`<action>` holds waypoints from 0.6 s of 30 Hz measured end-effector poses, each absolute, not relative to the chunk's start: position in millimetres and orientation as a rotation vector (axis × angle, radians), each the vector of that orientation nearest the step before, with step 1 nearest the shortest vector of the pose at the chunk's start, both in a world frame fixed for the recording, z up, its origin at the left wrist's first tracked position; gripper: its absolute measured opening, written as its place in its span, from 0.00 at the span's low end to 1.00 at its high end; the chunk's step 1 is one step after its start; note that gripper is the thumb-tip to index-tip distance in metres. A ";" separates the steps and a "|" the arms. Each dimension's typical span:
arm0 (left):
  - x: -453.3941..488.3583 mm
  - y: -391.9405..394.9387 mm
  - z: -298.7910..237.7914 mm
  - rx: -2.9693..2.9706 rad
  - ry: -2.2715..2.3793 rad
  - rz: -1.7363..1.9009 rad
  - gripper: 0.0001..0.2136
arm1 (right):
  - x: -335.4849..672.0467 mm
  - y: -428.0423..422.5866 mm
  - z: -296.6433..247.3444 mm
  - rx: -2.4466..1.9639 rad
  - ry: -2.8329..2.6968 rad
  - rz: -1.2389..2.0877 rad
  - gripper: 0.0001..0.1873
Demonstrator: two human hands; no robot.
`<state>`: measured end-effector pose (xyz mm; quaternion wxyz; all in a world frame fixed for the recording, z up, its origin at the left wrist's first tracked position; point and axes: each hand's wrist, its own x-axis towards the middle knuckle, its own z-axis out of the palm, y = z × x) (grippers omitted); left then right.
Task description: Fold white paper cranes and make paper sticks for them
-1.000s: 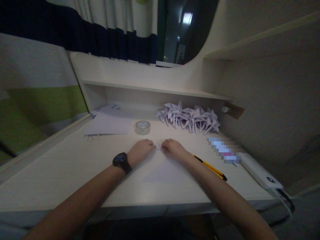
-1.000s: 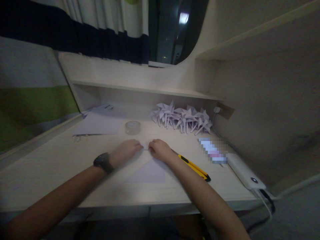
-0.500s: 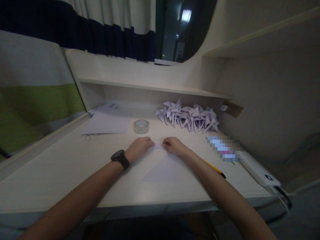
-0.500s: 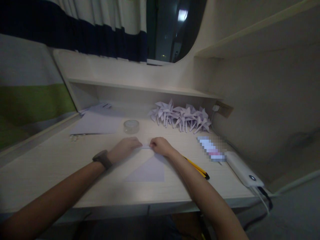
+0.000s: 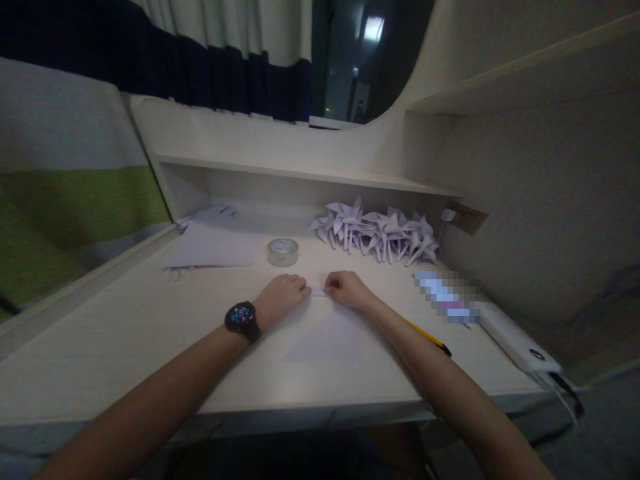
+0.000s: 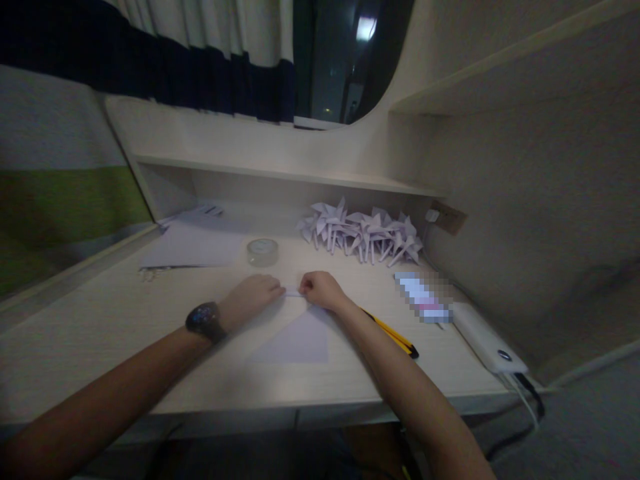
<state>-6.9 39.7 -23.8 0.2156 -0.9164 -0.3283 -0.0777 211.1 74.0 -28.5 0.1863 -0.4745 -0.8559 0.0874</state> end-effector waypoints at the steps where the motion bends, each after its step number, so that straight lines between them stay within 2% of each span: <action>1: -7.0 39.1 -23.8 -2.544 -0.908 -0.205 0.04 | 211.0 73.7 -28.7 -1.329 -2.405 0.250 0.07; 11: -6.1 41.2 -26.1 -2.584 -0.948 -0.260 0.05 | 206.6 66.8 -26.9 -1.247 -2.527 0.055 0.11; 18: -8.2 44.0 -25.6 -2.601 -1.015 -0.307 0.06 | 205.2 55.7 -21.2 -1.297 -2.610 -0.098 0.09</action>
